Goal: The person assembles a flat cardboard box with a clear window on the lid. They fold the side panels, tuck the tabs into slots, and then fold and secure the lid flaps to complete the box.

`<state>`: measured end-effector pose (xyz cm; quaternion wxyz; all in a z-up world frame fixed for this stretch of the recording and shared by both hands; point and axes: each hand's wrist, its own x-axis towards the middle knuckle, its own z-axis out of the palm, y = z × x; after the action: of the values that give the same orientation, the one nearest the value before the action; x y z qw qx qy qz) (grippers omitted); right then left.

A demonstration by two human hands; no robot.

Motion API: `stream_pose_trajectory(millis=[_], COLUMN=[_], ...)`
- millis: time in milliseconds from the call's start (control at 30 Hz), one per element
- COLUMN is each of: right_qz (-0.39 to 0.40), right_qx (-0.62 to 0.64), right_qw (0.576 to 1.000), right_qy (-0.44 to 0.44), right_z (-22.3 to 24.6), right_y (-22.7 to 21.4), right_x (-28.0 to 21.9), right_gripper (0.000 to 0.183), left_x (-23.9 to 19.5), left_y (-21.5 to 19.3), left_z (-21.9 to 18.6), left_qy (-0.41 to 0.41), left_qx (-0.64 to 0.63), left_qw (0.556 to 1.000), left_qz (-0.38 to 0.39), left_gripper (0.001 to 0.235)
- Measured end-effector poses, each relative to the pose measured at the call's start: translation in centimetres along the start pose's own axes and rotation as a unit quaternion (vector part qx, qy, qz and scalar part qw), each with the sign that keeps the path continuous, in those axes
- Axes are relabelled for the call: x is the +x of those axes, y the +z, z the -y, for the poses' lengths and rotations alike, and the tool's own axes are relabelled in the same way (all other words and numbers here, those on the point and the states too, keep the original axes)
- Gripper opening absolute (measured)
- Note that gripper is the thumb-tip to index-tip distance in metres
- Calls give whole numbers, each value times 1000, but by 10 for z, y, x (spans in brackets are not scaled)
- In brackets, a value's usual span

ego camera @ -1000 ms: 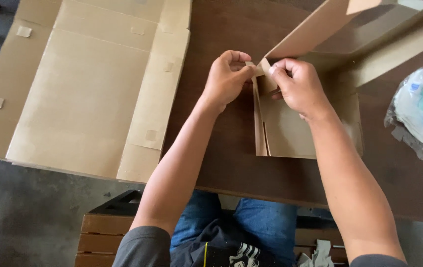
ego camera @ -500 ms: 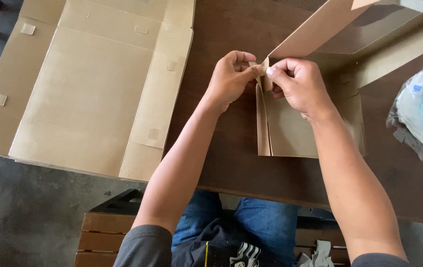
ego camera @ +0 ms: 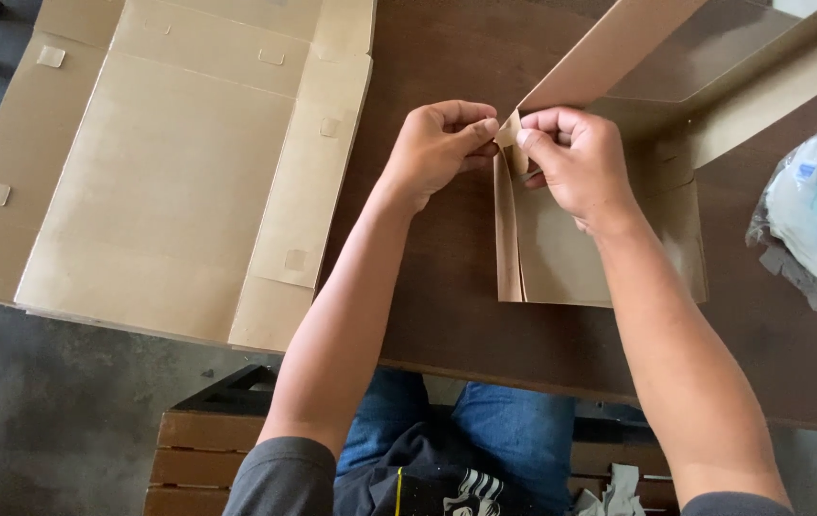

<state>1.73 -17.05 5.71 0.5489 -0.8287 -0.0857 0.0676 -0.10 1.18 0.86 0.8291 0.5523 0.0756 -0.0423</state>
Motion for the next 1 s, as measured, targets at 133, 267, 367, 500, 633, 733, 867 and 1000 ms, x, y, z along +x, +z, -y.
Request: stream_pose_trajectory(millis=[133, 267, 367, 500, 633, 733, 867, 1000], right_qz=[3, 10, 13, 18, 23, 25, 22, 11], right_qx=[-6, -4, -8, 2, 12, 23, 42, -18], right_qw=[1000, 1000, 1000, 999, 999, 999, 999, 997], right_qy=[1, -7, -13, -27, -33, -27, -16, 78], right_z=[1, 8, 11, 0, 2, 3, 3, 24], right_y=[-2, 1, 2, 3, 2, 2, 4, 5], right_x=[0, -1, -2, 4, 3, 2, 0, -5], right_gripper=[17, 19, 19, 19, 20, 19, 19, 10], left_x=[4, 4, 4, 13, -8, -7, -1, -19], left_y=[4, 11, 14, 16, 25, 26, 25, 35], left_z=[6, 6, 8, 21, -5, -5, -2, -20], left_qy=[15, 33, 46, 70, 61, 57, 57, 50], left_qx=[-7, -8, -4, 14, 41, 37, 96, 207], left_qw=[1000, 999, 999, 997, 996, 996, 992, 976], left_qz=[2, -2, -9, -14, -42, -50, -60, -50], left_gripper=[33, 32, 30, 29, 24, 26, 30, 27])
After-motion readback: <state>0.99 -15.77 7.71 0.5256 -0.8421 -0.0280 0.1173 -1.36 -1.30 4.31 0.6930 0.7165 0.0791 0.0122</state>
